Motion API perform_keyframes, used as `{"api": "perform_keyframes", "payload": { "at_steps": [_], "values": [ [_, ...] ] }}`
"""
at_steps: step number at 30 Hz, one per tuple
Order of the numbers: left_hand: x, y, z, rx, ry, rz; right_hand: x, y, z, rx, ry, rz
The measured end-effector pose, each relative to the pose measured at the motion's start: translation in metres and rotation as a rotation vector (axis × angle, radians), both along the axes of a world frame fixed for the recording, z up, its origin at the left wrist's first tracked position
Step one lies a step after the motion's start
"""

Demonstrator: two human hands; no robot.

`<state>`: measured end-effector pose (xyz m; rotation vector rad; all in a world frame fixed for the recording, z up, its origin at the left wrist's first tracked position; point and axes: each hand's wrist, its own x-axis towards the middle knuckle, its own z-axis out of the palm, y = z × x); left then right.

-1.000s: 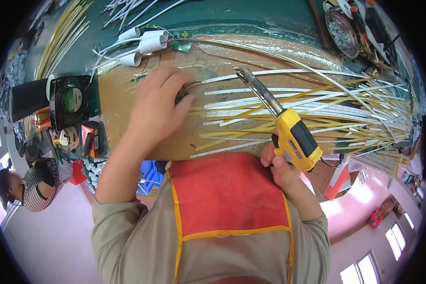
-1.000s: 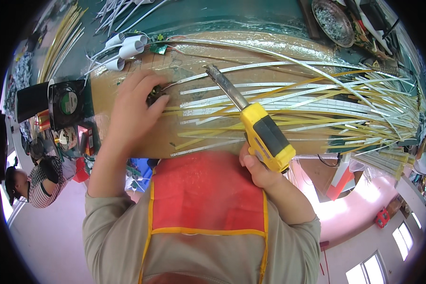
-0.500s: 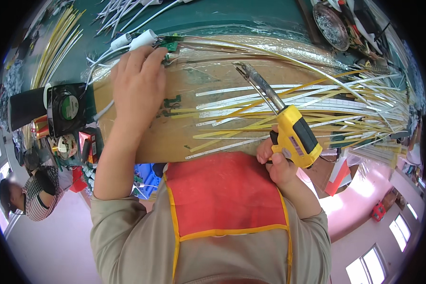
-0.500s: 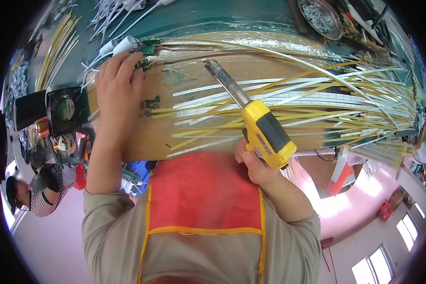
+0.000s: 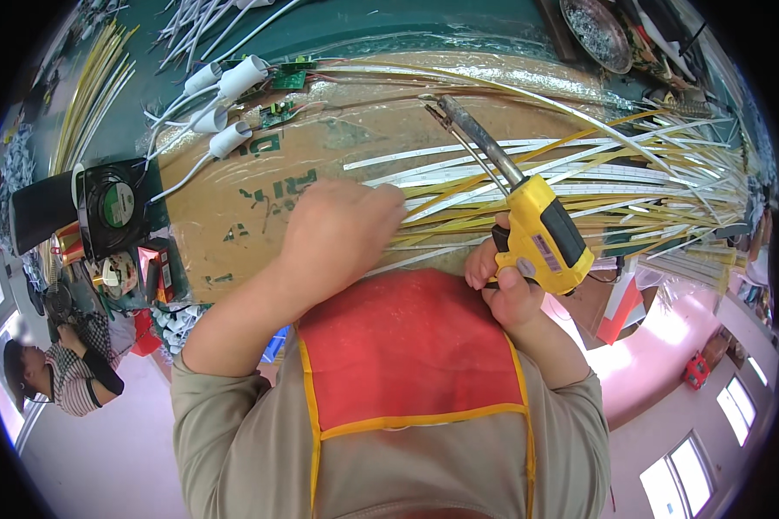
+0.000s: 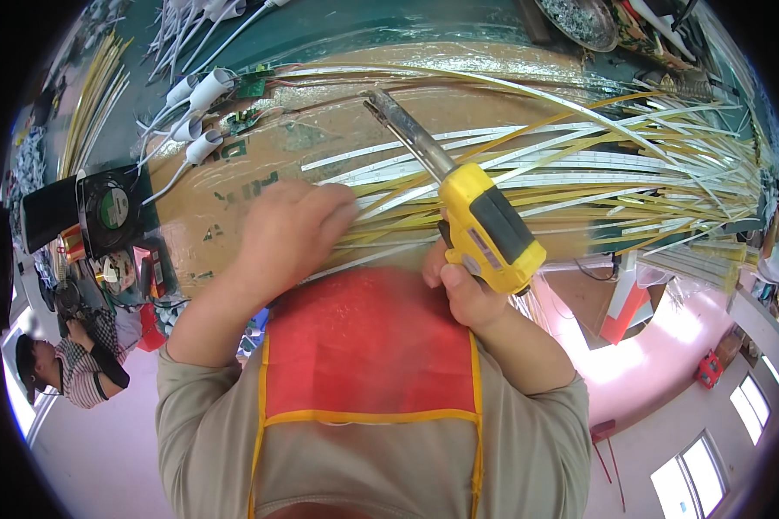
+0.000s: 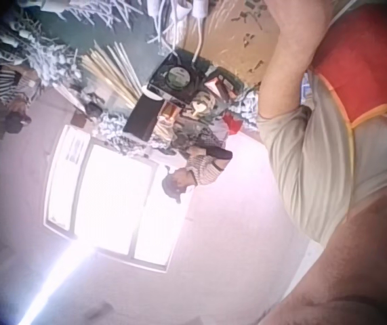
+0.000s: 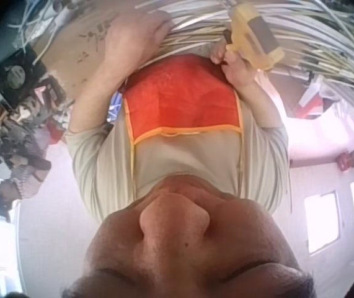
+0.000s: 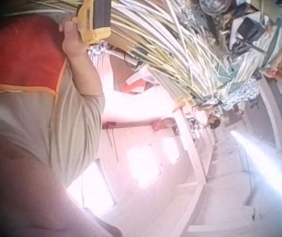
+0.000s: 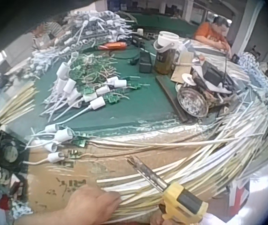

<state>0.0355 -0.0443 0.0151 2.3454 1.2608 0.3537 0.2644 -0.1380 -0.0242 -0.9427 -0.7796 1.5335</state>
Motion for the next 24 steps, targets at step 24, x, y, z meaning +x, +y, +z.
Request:
{"api": "perform_keyframes", "payload": {
  "at_steps": [24],
  "values": [
    [-0.009,0.030,0.010,-0.237,-0.157,0.306,0.000,0.000,0.001,0.018,0.051,-0.064]
  ]
}}
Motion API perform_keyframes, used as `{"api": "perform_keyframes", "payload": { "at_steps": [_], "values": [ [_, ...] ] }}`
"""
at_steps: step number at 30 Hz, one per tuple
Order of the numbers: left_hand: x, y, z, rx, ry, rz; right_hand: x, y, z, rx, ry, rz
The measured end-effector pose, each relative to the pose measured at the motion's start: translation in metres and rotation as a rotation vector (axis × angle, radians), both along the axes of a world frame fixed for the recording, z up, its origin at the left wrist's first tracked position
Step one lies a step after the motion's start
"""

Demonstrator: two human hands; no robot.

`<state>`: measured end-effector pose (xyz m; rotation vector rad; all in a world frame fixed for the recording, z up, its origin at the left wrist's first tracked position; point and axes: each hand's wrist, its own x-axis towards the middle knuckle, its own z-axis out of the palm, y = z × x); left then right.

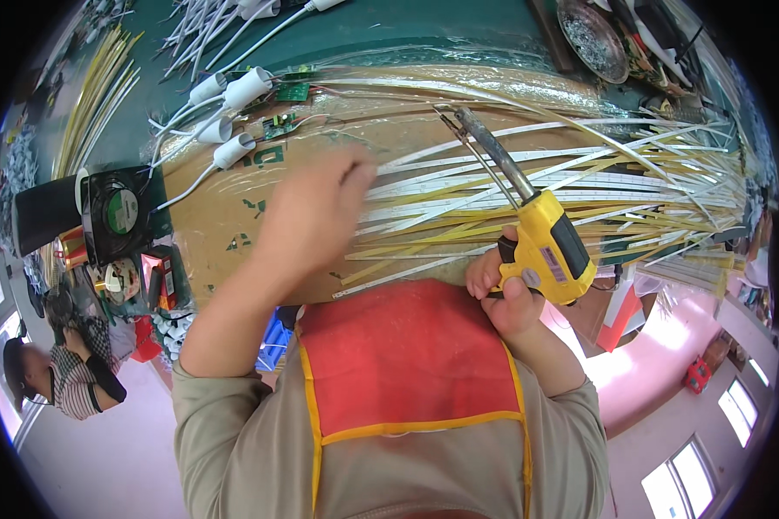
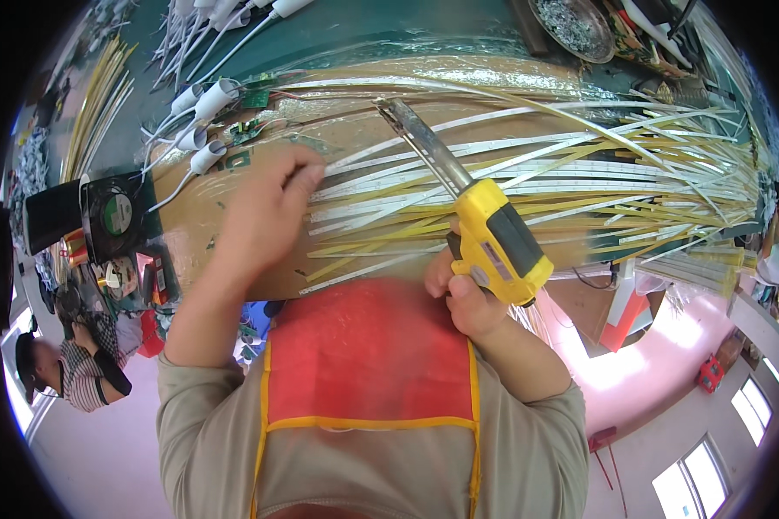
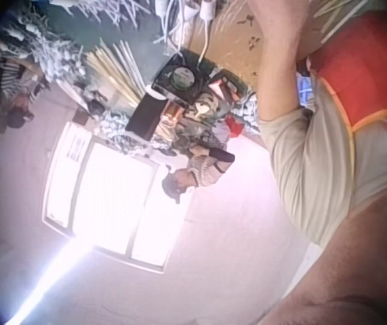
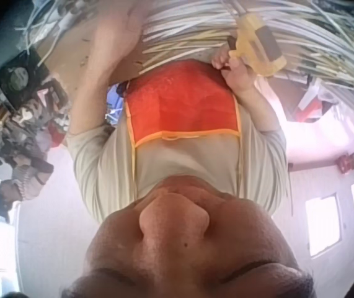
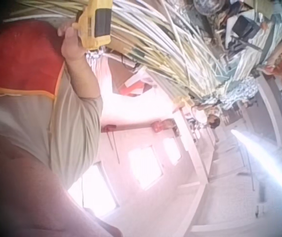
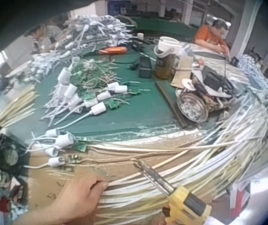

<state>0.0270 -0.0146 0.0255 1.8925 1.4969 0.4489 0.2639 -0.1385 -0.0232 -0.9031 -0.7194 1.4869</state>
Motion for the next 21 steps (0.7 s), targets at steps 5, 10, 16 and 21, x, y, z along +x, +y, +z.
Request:
{"api": "perform_keyframes", "payload": {
  "at_steps": [5,10,16,21],
  "values": [
    [-0.009,0.020,-0.001,-0.021,0.057,0.005,0.002,0.001,-0.001,-0.013,0.008,0.039],
    [-0.005,0.018,-0.022,0.403,0.240,-0.141,0.000,-0.001,0.000,-0.028,0.010,0.032],
    [-0.014,0.033,-0.009,0.388,0.139,-0.136,0.000,0.000,-0.002,-0.024,0.019,0.046],
    [-0.046,0.113,0.016,0.567,0.217,0.079,-0.002,0.002,-0.001,-0.009,0.000,0.045]
  ]
}}
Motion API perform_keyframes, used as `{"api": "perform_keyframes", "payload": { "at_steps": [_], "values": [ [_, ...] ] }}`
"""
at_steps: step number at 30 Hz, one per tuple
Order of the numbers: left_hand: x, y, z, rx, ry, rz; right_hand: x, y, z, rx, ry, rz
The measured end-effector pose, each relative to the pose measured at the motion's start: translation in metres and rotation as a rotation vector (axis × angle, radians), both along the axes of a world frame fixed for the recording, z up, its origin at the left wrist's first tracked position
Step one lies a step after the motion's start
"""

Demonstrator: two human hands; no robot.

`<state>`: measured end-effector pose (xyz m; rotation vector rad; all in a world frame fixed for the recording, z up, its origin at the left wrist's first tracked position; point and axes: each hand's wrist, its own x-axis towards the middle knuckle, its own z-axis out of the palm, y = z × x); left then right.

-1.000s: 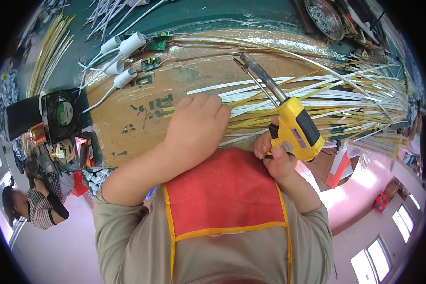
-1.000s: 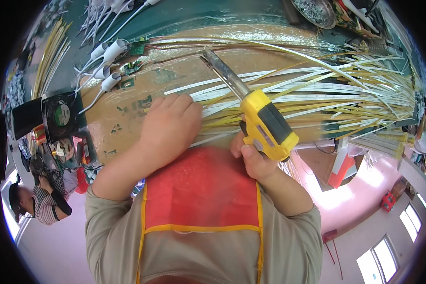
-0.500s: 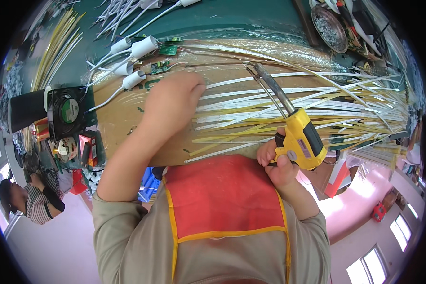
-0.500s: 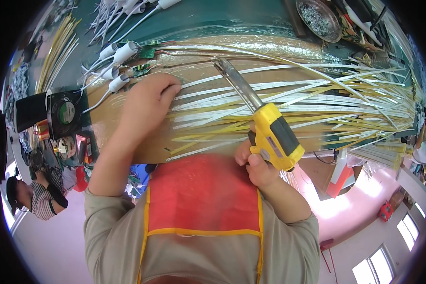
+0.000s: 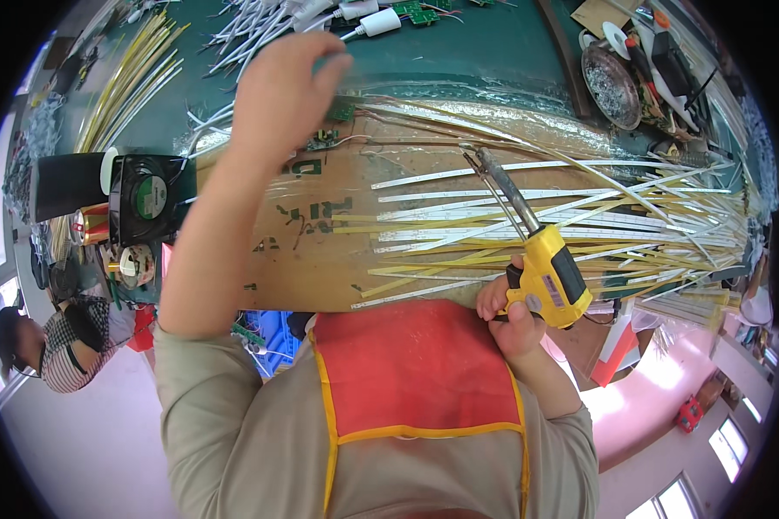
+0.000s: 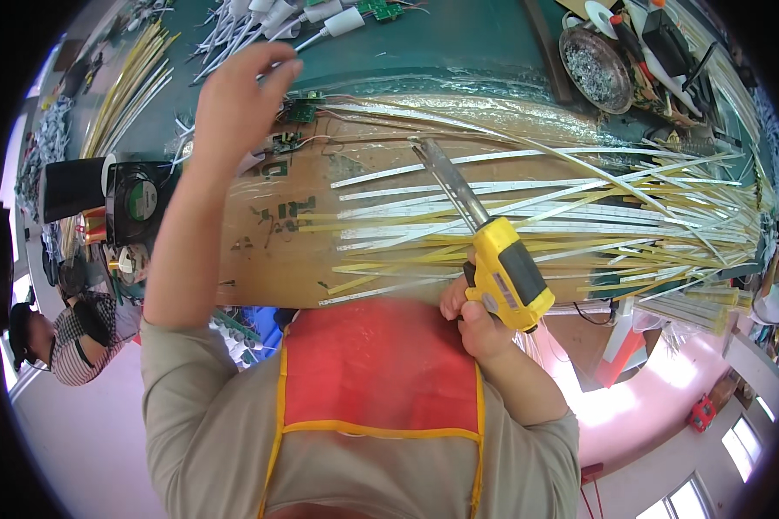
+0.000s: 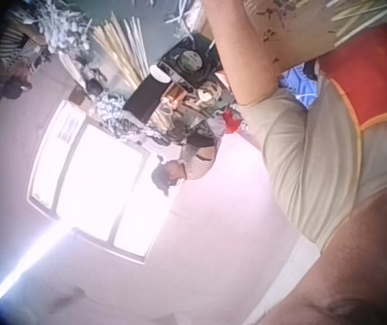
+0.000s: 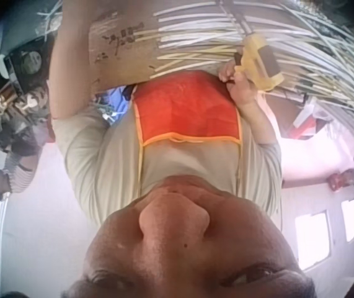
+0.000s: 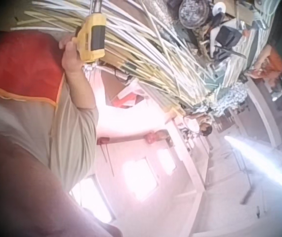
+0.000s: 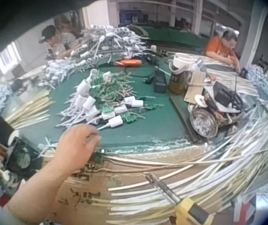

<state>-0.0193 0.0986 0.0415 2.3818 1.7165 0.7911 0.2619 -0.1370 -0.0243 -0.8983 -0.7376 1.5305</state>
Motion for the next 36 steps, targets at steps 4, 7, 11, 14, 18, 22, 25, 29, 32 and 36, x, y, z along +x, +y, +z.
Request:
{"api": "perform_keyframes", "payload": {
  "at_steps": [4,7,11,14,18,22,25,29,32,36],
  "values": [
    [0.003,0.052,-0.018,-0.107,0.192,0.042,0.000,0.000,0.000,0.002,-0.005,-0.001],
    [0.014,0.068,-0.027,-0.168,0.384,0.074,0.000,0.000,-0.001,0.012,-0.007,-0.006],
    [0.018,0.076,-0.024,-0.104,0.412,0.050,-0.002,0.001,-0.003,0.018,0.009,-0.015],
    [0.025,0.052,0.017,0.083,0.243,0.002,-0.001,0.000,-0.004,0.019,-0.003,-0.019],
    [0.015,-0.013,0.080,-0.024,0.010,0.051,0.002,0.000,0.000,0.015,-0.016,-0.029],
    [-0.033,-0.080,0.071,-0.291,-0.208,0.189,0.001,-0.001,-0.001,-0.003,0.005,-0.015],
    [-0.067,-0.124,0.039,-0.554,-0.291,0.250,0.000,-0.001,-0.001,-0.015,0.010,-0.003],
    [-0.079,-0.156,0.018,-0.773,-0.202,0.329,0.000,0.000,0.000,-0.010,-0.006,0.004],
    [-0.075,-0.162,0.013,-0.575,0.140,0.243,0.000,0.000,0.001,-0.002,-0.041,-0.007],
    [-0.045,-0.146,0.015,-0.309,0.113,0.140,-0.002,0.000,0.001,0.011,-0.046,-0.007]
  ]
}}
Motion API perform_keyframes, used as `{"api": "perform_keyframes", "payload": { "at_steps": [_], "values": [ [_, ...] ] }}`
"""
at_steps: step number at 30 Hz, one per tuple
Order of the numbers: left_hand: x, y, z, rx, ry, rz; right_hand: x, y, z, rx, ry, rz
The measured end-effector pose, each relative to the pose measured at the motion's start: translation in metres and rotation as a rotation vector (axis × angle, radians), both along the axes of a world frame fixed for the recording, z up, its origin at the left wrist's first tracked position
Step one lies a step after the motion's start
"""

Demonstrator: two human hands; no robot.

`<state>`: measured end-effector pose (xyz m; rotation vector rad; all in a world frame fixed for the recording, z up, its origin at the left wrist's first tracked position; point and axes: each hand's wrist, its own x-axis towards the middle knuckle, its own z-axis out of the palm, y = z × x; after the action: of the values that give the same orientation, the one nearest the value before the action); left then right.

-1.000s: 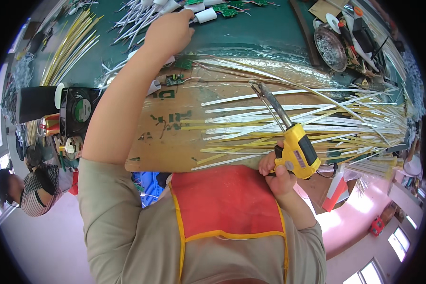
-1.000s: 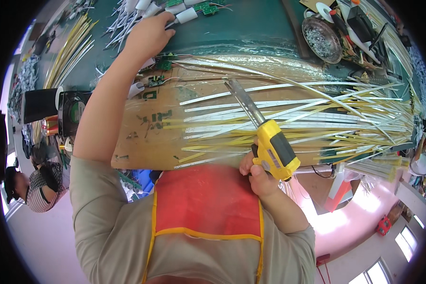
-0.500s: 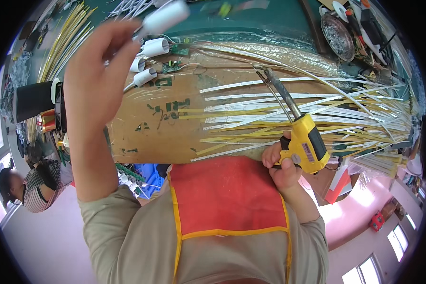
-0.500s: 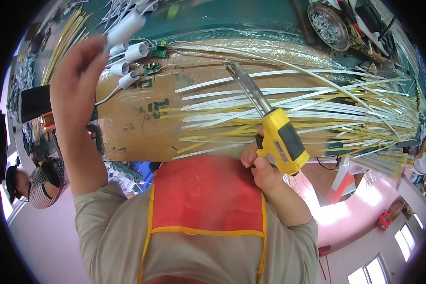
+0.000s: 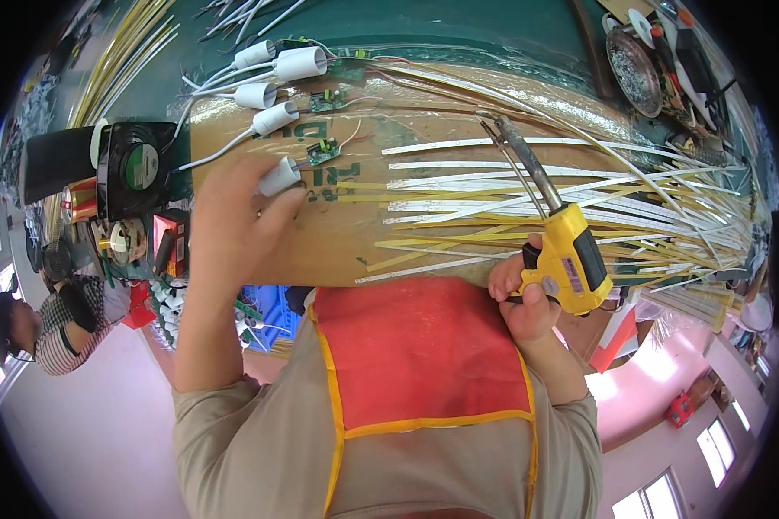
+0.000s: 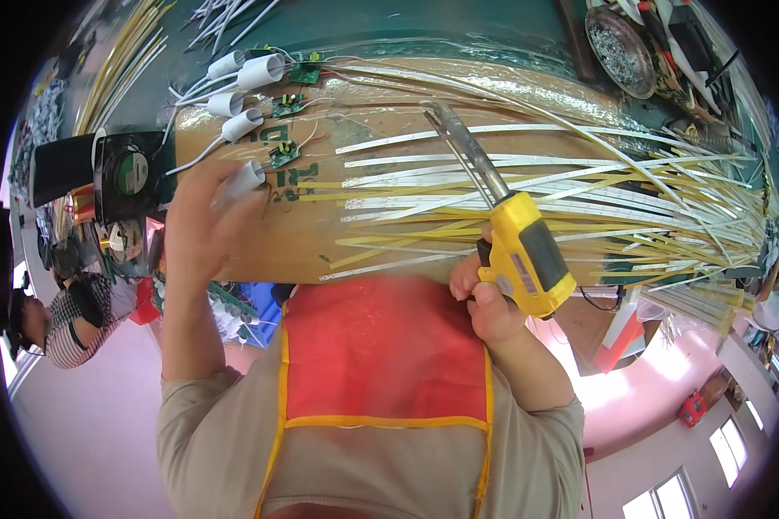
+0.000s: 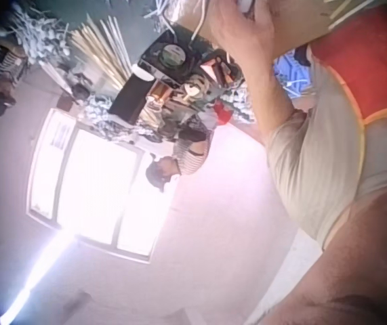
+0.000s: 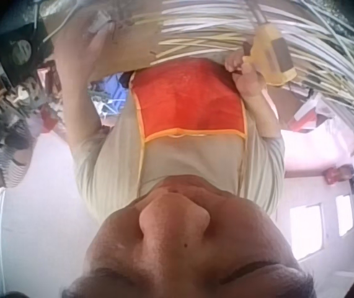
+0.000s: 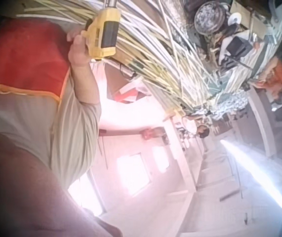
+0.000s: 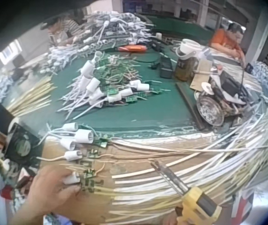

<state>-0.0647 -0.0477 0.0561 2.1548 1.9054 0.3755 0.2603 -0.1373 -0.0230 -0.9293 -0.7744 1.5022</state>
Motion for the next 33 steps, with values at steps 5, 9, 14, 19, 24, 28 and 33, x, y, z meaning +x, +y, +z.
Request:
{"api": "perform_keyframes", "payload": {
  "at_steps": [5,9,14,19,24,28,33],
  "values": [
    [0.038,0.028,-0.028,0.170,0.049,-0.154,0.003,-0.001,0.001,-0.034,0.041,0.014],
    [0.046,0.041,-0.040,0.146,0.060,-0.142,0.002,0.000,0.000,0.012,-0.016,0.017],
    [0.039,0.044,-0.050,0.256,-0.017,-0.208,0.000,-0.001,0.000,-0.008,-0.030,0.029],
    [0.037,0.039,-0.052,0.312,-0.081,-0.244,0.011,-0.007,0.000,-0.037,-0.229,0.227],
    [0.038,0.032,-0.053,0.326,-0.056,-0.319,0.013,-0.012,0.000,-0.096,-0.372,0.374],
    [0.040,0.031,-0.049,0.357,-0.055,-0.358,0.008,-0.005,0.010,-0.152,-0.342,0.371],
    [0.038,0.031,-0.056,0.405,-0.025,-0.426,0.011,-0.005,0.009,-0.161,-0.423,0.399]
  ]
}}
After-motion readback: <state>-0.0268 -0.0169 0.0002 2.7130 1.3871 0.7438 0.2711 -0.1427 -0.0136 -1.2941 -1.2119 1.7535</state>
